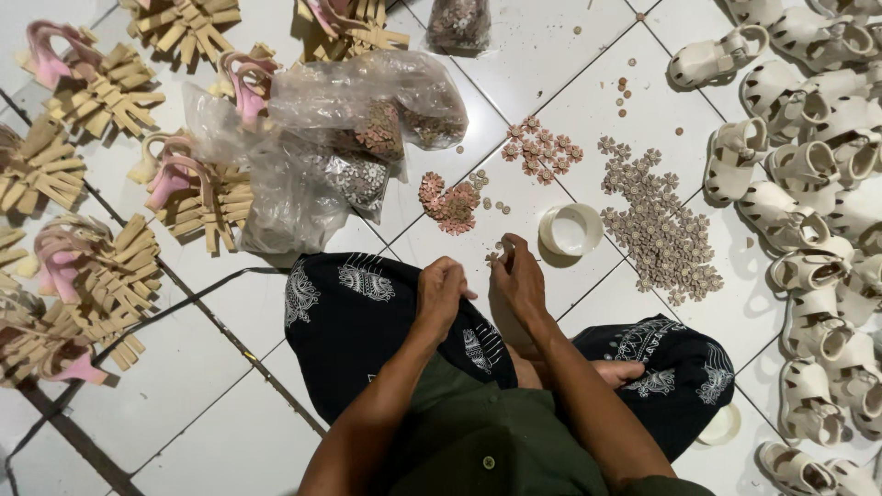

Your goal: The person sits on the floor and assembles small flower-shaped decorative parts by hand. They pick up a pink flower piece, dip a finger into a small white bowl of liquid adhesive, and press a small circular disc onto the center of the flower. The person repeats this process with multiple pieces, placing finished items on the floor.

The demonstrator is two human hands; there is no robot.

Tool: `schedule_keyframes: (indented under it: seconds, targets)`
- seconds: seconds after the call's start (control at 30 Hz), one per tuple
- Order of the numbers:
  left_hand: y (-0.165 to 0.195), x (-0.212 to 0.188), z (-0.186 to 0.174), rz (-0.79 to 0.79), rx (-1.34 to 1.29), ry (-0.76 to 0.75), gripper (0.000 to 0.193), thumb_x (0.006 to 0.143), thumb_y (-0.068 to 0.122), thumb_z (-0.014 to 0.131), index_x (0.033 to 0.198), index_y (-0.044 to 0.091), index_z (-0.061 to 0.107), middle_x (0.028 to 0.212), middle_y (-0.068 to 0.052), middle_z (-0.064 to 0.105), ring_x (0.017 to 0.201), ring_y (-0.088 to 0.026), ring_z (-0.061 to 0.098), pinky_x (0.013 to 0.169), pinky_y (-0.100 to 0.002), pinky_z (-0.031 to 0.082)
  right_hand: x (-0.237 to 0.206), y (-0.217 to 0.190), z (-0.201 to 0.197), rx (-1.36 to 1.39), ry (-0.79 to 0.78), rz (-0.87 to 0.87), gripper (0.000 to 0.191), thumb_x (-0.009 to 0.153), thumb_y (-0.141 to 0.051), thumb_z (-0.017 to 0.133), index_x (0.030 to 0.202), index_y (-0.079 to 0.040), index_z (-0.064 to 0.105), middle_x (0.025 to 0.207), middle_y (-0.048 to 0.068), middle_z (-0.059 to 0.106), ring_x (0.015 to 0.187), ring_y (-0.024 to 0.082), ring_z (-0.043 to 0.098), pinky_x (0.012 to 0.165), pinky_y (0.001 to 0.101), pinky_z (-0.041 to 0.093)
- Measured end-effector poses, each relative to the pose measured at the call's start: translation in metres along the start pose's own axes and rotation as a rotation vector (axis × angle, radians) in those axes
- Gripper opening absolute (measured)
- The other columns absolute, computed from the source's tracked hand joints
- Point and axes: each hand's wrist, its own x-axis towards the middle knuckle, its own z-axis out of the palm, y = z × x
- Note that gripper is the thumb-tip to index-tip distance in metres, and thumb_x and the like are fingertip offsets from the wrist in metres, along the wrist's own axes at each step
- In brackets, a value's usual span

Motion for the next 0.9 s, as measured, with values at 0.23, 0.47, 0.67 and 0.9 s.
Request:
schedule_keyframes:
  seconds: [0.23, 0.47, 0.67, 0.9]
  targets:
    - [0.008, -0.003, -0.001, -0.016, 0.04, -0.08, 0.011, 0.091, 0.008, 0.063, 0.085, 0.0, 0.067, 0.078, -0.004, 0.07, 0.071, -0.011, 0.067, 0.071, -0.028, 0.058, -0.017, 0.012, -0.015, 0.335, 0.048, -0.067, 0.042, 0.094, -0.005, 0.065, 0.136, -0.003, 0.056, 0.102, 0.008, 0.068, 0.085, 0.013, 0.065, 0.073, 0.0278, 0.056]
    - [0.005, -0.012, 0.007, -0.053, 0.024, -0.125, 0.032, 0.105, 0.019, 0.058, 0.081, -0.002, 0.056, 0.069, -0.006, 0.054, 0.058, -0.013, 0.051, 0.062, -0.034, 0.06, -0.052, 0.007, -0.054, 0.373, 0.153, -0.125, 0.048, 0.091, -0.003, 0.071, 0.137, -0.003, 0.058, 0.099, 0.007, 0.073, 0.086, 0.013, 0.067, 0.077, 0.0255, 0.056]
    - [0.022, -0.034, 0.022, -0.009, -0.01, -0.261, 0.014, 0.093, 0.013, 0.064, 0.086, 0.001, 0.064, 0.079, -0.005, 0.067, 0.071, -0.01, 0.063, 0.073, -0.026, 0.055, -0.081, 0.003, -0.079, 0.454, 0.183, -0.269, 0.046, 0.094, 0.003, 0.069, 0.138, -0.003, 0.057, 0.109, 0.011, 0.075, 0.102, 0.017, 0.074, 0.089, 0.0294, 0.061]
    - [0.032, -0.048, 0.033, 0.025, -0.017, -0.255, 0.037, 0.111, 0.021, 0.055, 0.079, 0.002, 0.055, 0.066, -0.001, 0.054, 0.057, -0.013, 0.058, 0.059, -0.032, 0.056, -0.087, 0.008, -0.086, 0.72, 0.173, -0.233, 0.049, 0.095, 0.006, 0.07, 0.141, 0.003, 0.054, 0.12, 0.017, 0.068, 0.112, 0.02, 0.069, 0.097, 0.0302, 0.061]
